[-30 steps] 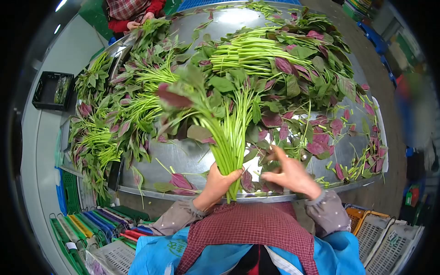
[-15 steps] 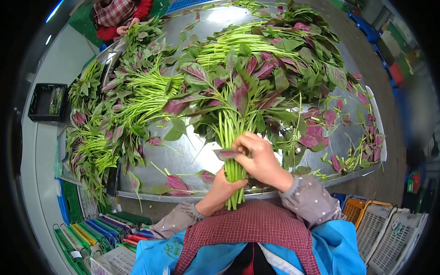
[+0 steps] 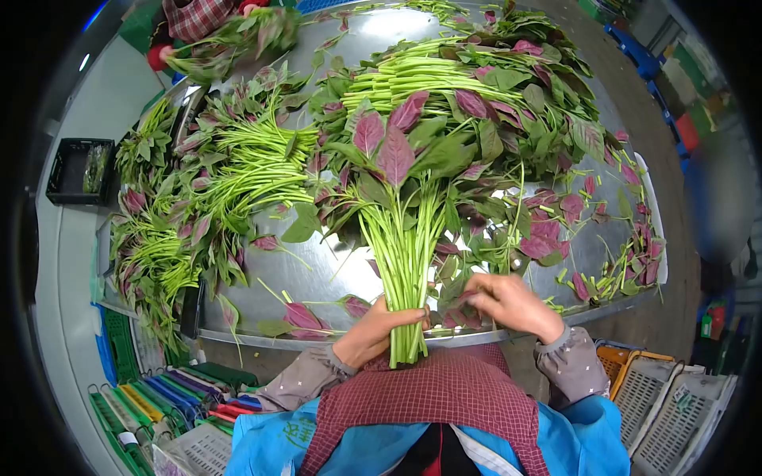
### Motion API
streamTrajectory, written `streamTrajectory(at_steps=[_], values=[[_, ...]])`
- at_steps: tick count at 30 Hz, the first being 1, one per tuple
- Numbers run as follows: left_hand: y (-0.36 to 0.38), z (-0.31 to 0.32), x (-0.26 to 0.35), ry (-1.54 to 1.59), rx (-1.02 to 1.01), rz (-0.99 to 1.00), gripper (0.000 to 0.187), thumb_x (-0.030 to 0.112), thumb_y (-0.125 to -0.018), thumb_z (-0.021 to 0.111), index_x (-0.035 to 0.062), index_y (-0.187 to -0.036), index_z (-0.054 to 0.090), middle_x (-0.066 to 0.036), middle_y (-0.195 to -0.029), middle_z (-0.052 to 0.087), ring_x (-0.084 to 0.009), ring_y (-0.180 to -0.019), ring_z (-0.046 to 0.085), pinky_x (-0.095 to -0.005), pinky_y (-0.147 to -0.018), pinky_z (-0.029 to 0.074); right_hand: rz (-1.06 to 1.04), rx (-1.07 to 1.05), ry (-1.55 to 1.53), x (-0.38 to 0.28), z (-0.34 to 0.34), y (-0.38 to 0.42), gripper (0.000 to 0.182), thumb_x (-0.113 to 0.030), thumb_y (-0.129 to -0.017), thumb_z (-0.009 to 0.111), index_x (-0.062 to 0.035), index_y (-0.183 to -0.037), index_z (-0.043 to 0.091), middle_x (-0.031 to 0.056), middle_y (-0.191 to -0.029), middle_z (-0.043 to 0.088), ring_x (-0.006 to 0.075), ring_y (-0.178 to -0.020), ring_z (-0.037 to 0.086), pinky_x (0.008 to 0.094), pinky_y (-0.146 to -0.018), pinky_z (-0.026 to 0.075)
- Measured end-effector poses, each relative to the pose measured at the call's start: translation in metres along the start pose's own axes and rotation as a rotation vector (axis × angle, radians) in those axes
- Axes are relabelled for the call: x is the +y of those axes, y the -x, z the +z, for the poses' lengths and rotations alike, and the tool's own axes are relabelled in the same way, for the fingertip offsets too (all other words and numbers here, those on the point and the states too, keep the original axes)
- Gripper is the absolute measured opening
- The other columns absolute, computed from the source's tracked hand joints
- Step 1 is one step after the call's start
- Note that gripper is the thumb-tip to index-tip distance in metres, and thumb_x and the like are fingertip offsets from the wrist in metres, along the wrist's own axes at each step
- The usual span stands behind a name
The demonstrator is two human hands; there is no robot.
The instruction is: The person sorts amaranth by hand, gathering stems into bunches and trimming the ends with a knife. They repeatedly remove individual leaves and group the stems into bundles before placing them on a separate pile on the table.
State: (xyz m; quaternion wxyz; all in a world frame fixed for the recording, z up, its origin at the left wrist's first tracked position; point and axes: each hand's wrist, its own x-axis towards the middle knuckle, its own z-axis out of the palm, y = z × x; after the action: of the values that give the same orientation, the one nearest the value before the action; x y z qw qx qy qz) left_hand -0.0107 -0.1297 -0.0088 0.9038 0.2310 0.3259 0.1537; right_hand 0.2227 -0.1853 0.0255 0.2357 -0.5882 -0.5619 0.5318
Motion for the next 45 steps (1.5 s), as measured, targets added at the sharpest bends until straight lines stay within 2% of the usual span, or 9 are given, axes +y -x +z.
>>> streamTrajectory(at_steps=[1,3,5,17,23,29,31,35,45], values=[[-0.002,0.002,-0.001,-0.065,0.038,0.015,0.041,0.006,-0.077,0.064,0.0036,-0.114,0.045,-0.006,-0.095,0.057,-0.0134,-0.081,0.057,-0.0281,-0.068,0.050,-0.206,0.297,0.840,0.000,-0.004,-0.001,0.022,-0.015,-0.078,0.062,-0.0045,-0.095,0.054,0.0072,-0.063,0.050,0.0239,-0.050,0.050,0.0336,-0.048,0.043],[-0.003,0.010,-0.003,-0.125,0.078,0.076,0.037,0.006,-0.076,0.065,0.0025,-0.109,0.048,-0.004,-0.092,0.057,-0.0109,-0.079,0.056,-0.0256,-0.067,0.048,-0.217,0.478,1.125,-0.017,-0.001,-0.009,0.022,-0.011,-0.071,0.065,-0.0047,-0.091,0.058,0.0099,-0.070,0.054,0.0272,-0.059,0.056,0.0355,-0.053,0.046],[-0.005,0.015,-0.006,-0.245,0.156,0.205,0.024,0.002,-0.076,0.063,0.0014,-0.097,0.051,-0.004,-0.081,0.056,-0.0107,-0.070,0.056,-0.0241,-0.062,0.047,-0.500,0.503,0.528,-0.041,0.009,-0.027,0.025,-0.011,-0.071,0.065,-0.0059,-0.094,0.059,0.0079,-0.073,0.053,0.0241,-0.060,0.057,0.0345,-0.052,0.046],[-0.012,0.006,-0.015,-0.798,0.370,0.386,0.033,0.013,-0.068,0.066,-0.0025,-0.095,0.054,-0.014,-0.082,0.062,-0.0241,-0.077,0.061,-0.0331,-0.071,0.047,-0.521,0.793,0.761,-0.068,0.018,-0.104,0.020,-0.013,-0.071,0.064,-0.0058,-0.089,0.058,0.0068,-0.069,0.051,0.0231,-0.059,0.056,0.0319,-0.048,0.043],[-0.013,0.001,-0.011,-0.765,0.371,0.362,0.030,0.011,-0.069,0.066,-0.0024,-0.093,0.055,-0.011,-0.082,0.061,-0.0202,-0.075,0.060,-0.0309,-0.069,0.047,-0.092,0.517,-0.696,-0.042,0.000,-0.098,0.014,-0.017,-0.084,0.058,-0.0050,-0.079,0.054,-0.0022,-0.063,0.051,0.0056,-0.051,0.048,0.0191,-0.044,0.037],[-0.016,0.001,-0.009,-0.785,0.368,0.335,0.028,0.010,-0.070,0.068,-0.0026,-0.091,0.055,-0.009,-0.080,0.061,-0.0161,-0.072,0.059,-0.0291,-0.067,0.047,-0.103,0.279,-0.668,-0.060,0.008,-0.083,0.015,-0.021,-0.090,0.048,-0.0073,-0.087,0.043,-0.0004,-0.064,0.053,0.0049,-0.047,0.046,0.0179,-0.038,0.034],[-0.016,0.002,-0.007,-0.827,0.376,0.327,0.029,0.010,-0.070,0.068,-0.0026,-0.092,0.054,-0.009,-0.081,0.061,-0.0164,-0.072,0.059,-0.0292,-0.067,0.047,-0.341,0.484,-0.200,-0.055,0.021,-0.101,0.019,-0.022,-0.085,0.055,-0.0046,-0.085,0.047,0.0012,-0.058,0.050,0.0080,-0.044,0.046,0.0243,-0.040,0.036],[-0.014,0.004,-0.006,-0.908,0.395,0.325,0.038,0.016,-0.069,0.065,-0.0005,-0.100,0.051,-0.017,-0.088,0.061,-0.0314,-0.083,0.060,-0.0377,-0.074,0.047,-0.214,0.662,0.406,-0.064,0.018,-0.115,0.022,-0.015,-0.072,0.063,0.0017,-0.084,0.054,0.0131,-0.056,0.051,0.0173,-0.050,0.054,0.0330,-0.050,0.042],[-0.017,-0.006,-0.012,-0.653,0.304,0.318,0.033,0.009,-0.071,0.062,-0.0029,-0.100,0.051,-0.013,-0.086,0.060,-0.0213,-0.079,0.059,-0.0318,-0.070,0.047,-0.031,0.261,-0.485,-0.062,0.017,-0.073,0.014,-0.018,-0.088,0.041,-0.0040,-0.085,0.044,-0.0025,-0.057,0.042,0.0069,-0.043,0.039,0.0217,-0.041,0.034]])
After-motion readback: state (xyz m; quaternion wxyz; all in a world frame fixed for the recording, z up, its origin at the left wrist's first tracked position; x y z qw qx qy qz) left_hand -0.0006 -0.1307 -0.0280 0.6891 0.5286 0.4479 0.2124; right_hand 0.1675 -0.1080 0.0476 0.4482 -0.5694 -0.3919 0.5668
